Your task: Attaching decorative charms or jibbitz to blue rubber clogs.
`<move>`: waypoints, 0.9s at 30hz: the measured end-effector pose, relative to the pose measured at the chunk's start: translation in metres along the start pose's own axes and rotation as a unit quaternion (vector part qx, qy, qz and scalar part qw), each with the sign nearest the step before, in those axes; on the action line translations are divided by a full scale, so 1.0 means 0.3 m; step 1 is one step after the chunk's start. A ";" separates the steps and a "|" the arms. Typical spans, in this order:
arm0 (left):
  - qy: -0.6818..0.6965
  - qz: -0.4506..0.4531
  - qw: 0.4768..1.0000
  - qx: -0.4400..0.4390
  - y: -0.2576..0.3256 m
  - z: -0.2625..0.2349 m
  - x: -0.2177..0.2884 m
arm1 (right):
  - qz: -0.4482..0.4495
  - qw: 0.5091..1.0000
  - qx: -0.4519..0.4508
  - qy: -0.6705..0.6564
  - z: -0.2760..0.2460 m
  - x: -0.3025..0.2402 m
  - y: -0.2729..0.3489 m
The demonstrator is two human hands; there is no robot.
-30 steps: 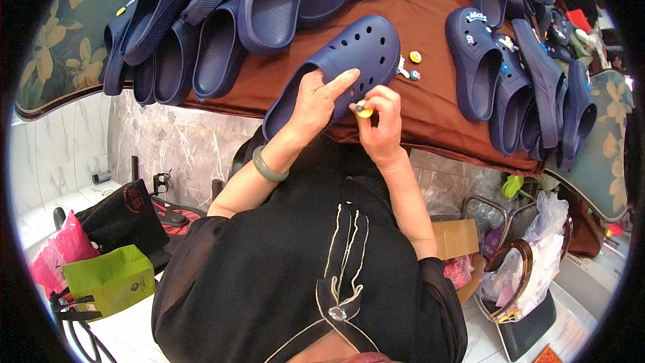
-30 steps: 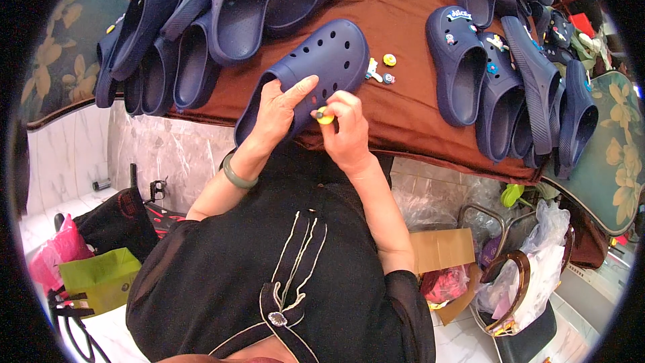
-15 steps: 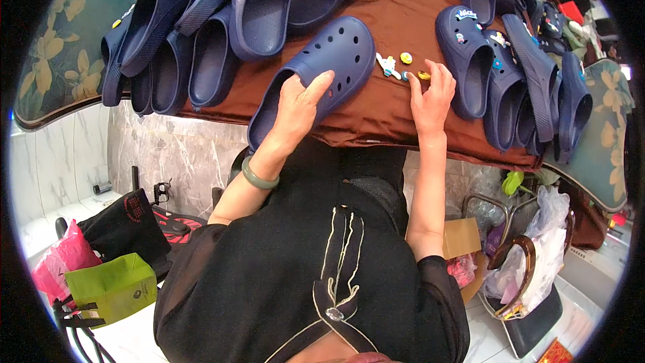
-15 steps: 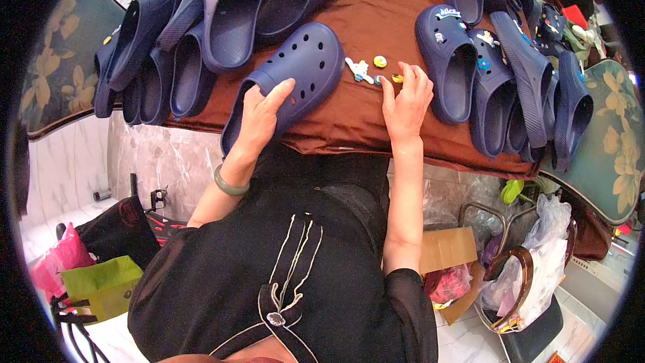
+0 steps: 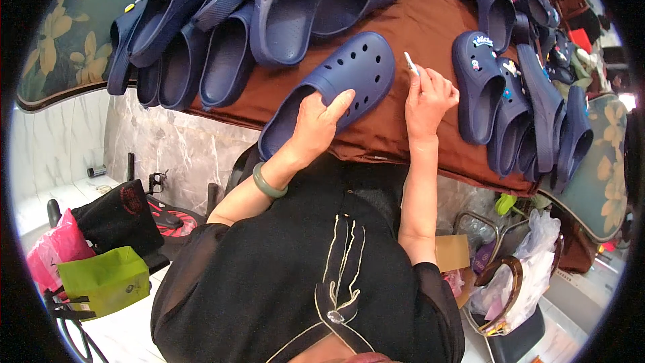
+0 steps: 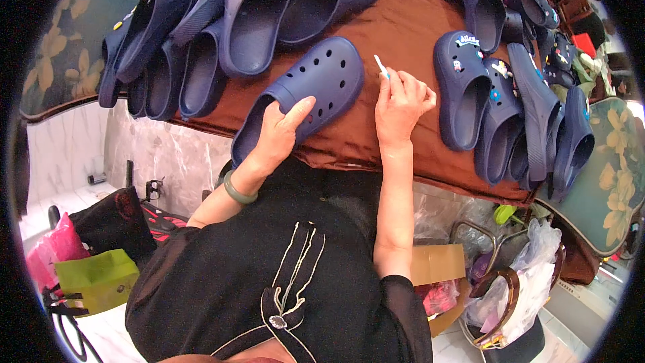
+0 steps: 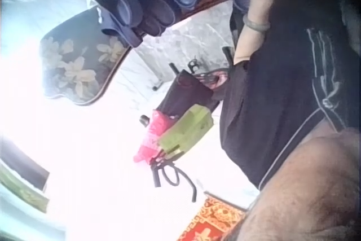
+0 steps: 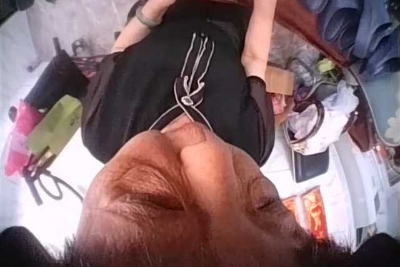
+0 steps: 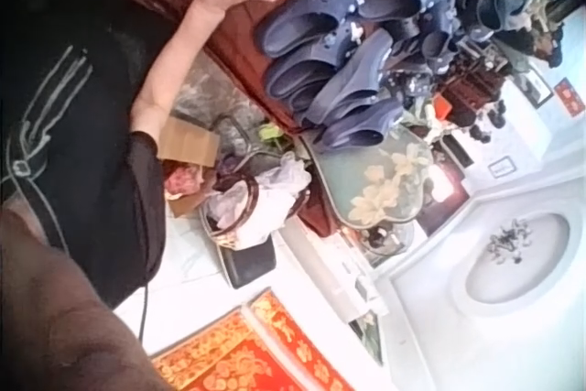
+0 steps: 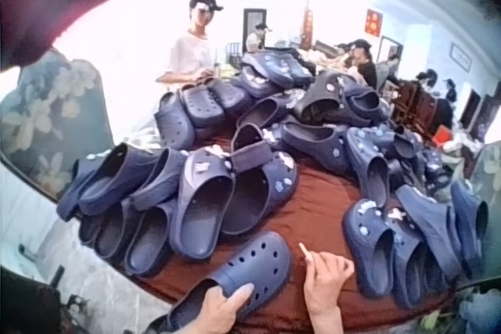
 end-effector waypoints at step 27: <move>-0.050 -0.005 0.999 -0.015 0.009 -0.009 0.005 | -0.138 0.982 -0.101 -0.085 -0.077 -0.180 -0.096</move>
Point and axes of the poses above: each hand's wrist, its own y-axis away from the middle knuckle, its own z-axis out of the palm, x = y × z, the point moved 4 cm from there along -y, towards the middle knuckle, and after that the axes turned 4 degrees about y, right-handed, at the moved point
